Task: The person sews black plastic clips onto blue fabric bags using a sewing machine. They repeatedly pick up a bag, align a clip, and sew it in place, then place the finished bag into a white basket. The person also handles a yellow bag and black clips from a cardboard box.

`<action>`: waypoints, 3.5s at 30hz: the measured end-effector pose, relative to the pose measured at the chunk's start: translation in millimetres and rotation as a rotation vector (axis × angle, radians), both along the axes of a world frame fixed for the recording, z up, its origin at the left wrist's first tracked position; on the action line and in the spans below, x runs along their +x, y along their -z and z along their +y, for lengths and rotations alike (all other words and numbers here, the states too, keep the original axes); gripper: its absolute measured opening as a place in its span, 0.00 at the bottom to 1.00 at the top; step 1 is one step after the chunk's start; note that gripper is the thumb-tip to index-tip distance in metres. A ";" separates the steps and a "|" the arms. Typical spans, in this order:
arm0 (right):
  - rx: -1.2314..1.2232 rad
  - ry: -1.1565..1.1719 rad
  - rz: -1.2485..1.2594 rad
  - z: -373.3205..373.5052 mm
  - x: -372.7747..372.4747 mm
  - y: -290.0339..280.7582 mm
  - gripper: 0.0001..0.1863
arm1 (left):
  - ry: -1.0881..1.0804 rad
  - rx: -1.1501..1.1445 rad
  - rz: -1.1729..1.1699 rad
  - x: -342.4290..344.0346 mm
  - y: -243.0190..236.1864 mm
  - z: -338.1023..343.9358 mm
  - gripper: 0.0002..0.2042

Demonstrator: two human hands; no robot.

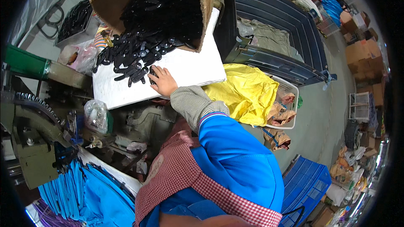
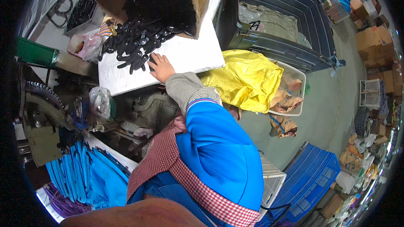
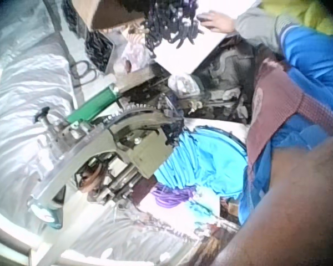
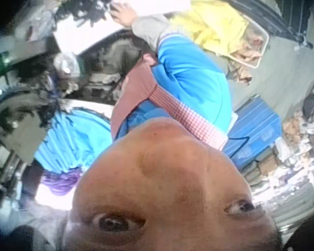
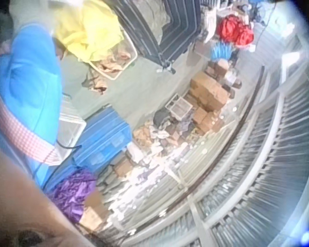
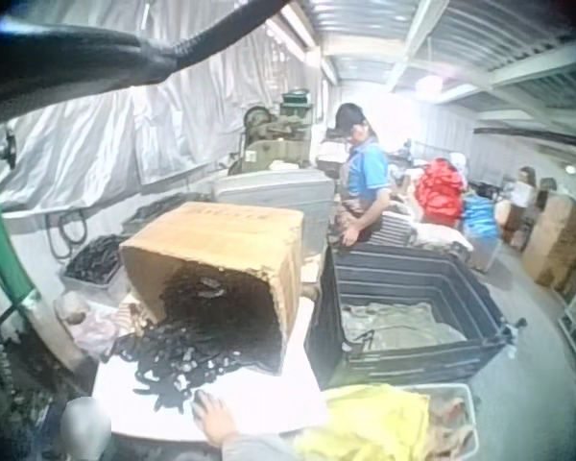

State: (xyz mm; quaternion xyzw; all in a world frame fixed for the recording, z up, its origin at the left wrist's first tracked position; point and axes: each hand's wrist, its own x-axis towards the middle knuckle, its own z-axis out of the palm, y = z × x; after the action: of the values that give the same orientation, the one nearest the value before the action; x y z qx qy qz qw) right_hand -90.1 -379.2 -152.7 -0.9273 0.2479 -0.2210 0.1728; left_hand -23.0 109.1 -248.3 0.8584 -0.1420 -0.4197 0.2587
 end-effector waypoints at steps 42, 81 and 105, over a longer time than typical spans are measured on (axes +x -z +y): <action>0.265 0.987 0.773 -216.6 -443.8 144.1 0.40 | 0.434 -0.036 0.597 -156.8 -39.1 -325.7 0.20; 1.354 1.089 -0.239 -15.1 -362.8 99.7 0.09 | 0.906 -0.306 0.006 -205.2 23.2 -409.5 0.14; 0.998 1.028 -0.028 -25.6 -338.5 163.6 0.20 | 1.239 -0.225 -0.243 -214.7 22.4 -472.9 0.11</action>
State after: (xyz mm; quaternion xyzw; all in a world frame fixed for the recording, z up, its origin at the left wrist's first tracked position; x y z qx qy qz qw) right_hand -428.7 -404.8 -316.3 -0.5005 0.7228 -0.1464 0.4535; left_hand -237.7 -363.8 -270.7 0.6263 -0.6830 -0.3738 0.0390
